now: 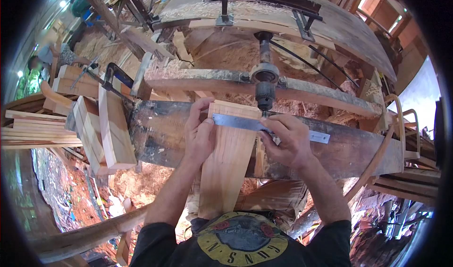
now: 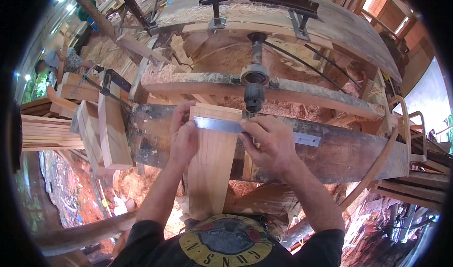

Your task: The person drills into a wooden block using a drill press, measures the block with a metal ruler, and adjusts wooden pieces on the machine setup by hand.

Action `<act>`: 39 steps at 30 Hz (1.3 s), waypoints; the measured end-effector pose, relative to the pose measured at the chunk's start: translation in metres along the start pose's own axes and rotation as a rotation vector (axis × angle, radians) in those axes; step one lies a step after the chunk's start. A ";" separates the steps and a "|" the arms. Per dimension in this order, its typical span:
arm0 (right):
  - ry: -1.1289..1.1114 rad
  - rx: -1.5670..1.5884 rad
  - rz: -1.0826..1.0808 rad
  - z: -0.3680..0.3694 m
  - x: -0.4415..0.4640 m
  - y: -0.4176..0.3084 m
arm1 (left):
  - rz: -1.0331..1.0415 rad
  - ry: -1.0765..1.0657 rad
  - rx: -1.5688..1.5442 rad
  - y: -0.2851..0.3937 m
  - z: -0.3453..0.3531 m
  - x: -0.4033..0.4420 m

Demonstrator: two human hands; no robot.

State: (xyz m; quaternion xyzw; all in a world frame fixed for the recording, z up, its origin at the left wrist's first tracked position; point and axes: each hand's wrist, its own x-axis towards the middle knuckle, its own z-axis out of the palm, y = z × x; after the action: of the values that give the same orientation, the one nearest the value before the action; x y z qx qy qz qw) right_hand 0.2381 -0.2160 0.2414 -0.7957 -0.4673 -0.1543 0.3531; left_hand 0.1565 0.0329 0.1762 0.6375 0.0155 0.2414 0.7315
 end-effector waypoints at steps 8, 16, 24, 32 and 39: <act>0.031 -0.014 -0.017 0.002 -0.001 -0.002 | -0.014 0.011 0.005 0.000 0.001 -0.001; 0.036 0.022 -0.022 0.005 -0.001 -0.002 | -0.016 0.018 -0.011 0.000 0.001 0.000; 0.029 0.028 -0.021 0.004 -0.002 -0.001 | -0.009 0.021 0.013 0.000 0.002 0.000; 0.015 0.024 -0.013 0.004 -0.002 -0.001 | -0.004 0.012 -0.002 -0.002 0.000 0.000; 0.008 0.027 -0.010 0.003 -0.001 -0.001 | 0.005 0.008 0.014 -0.001 0.001 0.000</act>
State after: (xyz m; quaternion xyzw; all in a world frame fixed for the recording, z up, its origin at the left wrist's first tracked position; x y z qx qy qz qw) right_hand 0.2362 -0.2143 0.2388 -0.7878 -0.4720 -0.1532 0.3649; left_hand 0.1565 0.0319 0.1757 0.6418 0.0186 0.2455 0.7263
